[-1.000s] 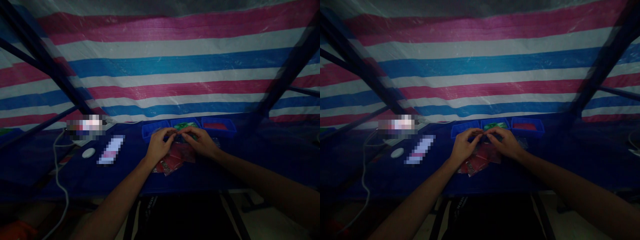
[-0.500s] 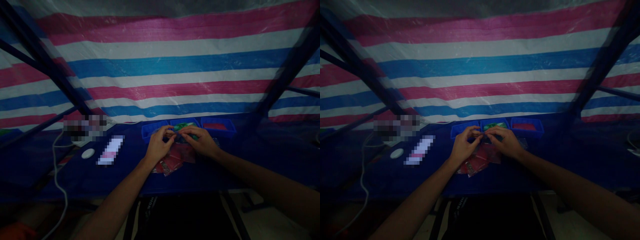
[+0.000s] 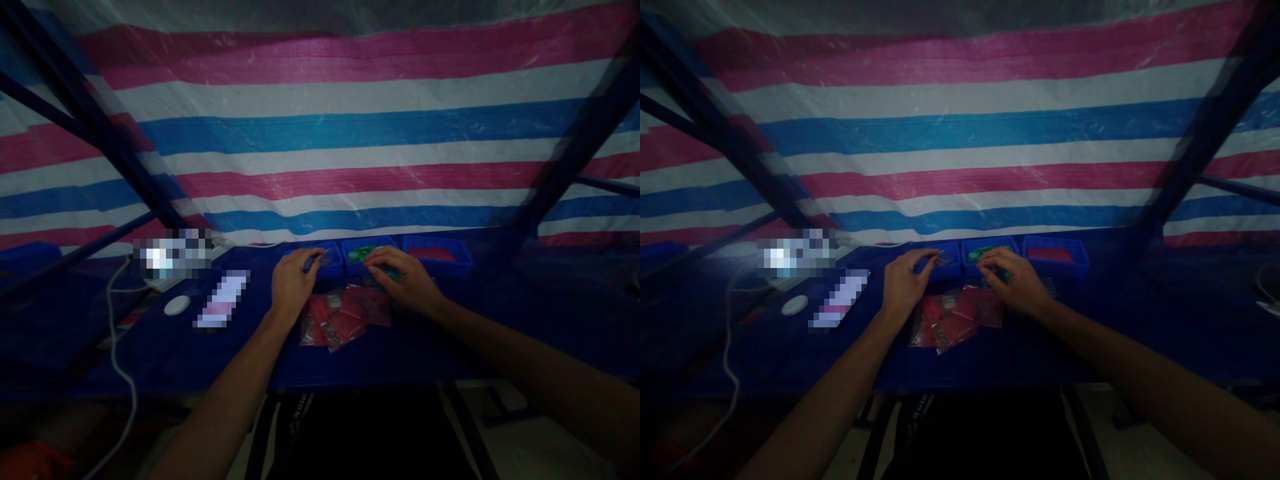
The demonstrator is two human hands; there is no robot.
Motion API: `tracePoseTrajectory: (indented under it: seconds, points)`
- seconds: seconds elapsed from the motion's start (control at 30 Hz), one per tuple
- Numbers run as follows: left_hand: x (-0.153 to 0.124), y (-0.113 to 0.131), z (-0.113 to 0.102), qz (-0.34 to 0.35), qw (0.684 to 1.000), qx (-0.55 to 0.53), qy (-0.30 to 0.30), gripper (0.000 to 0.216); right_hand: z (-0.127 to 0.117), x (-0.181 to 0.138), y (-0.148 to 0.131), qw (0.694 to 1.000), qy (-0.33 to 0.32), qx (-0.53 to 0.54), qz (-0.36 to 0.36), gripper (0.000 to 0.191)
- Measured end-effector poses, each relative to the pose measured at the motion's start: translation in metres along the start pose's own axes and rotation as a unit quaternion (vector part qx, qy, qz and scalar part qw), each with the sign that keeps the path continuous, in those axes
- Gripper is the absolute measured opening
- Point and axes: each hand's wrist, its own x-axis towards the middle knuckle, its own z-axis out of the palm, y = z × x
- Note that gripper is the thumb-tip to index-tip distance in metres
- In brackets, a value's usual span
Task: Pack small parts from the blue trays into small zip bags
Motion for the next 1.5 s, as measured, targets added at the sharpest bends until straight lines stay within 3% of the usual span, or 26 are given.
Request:
tracePoseTrajectory:
  seconds: [0.3, 0.47, 0.7, 0.77, 0.87, 1.03, 1.2, 1.37, 1.5]
  points:
    - [-0.003, 0.001, 0.005, -0.033, 0.98, 0.11, -0.16, 0.035, -0.005, 0.0, 0.009, 0.986, -0.113, -0.108, -0.065, 0.014]
    - [-0.004, 0.003, 0.003, -0.026, 0.983, 0.107, -0.15, 0.037, -0.023, 0.003, 0.017, 0.962, -0.193, -0.184, -0.062, 0.023]
    - [-0.003, 0.006, 0.005, 0.018, 0.995, 0.042, -0.091, 0.025, -0.049, 0.003, 0.02, 0.943, -0.293, -0.158, -0.001, 0.084]
    - [-0.003, 0.01, 0.006, 0.044, 0.996, 0.01, -0.082, 0.022, -0.051, 0.002, 0.02, 0.937, -0.319, -0.141, 0.024, 0.087]
    - [-0.003, 0.017, 0.006, 0.085, 0.992, -0.038, -0.09, 0.02, -0.05, 0.002, 0.02, 0.931, -0.339, -0.13, 0.039, 0.073]
    - [-0.004, 0.026, 0.007, 0.12, 0.982, -0.079, -0.121, 0.02, -0.047, 0.004, 0.027, 0.932, -0.337, -0.124, 0.037, 0.035]
    - [-0.004, 0.031, 0.007, 0.126, 0.979, -0.084, -0.14, 0.021, -0.044, 0.004, 0.028, 0.943, -0.31, -0.114, 0.034, 0.027]
    - [-0.006, 0.036, 0.01, 0.115, 0.981, -0.075, -0.137, 0.021, -0.04, 0.005, 0.027, 0.976, -0.184, -0.084, 0.076, 0.025]
    - [-0.009, 0.041, 0.017, 0.089, 0.986, -0.043, -0.134, 0.027, -0.031, 0.005, 0.026, 0.985, -0.097, -0.087, 0.109, 0.019]
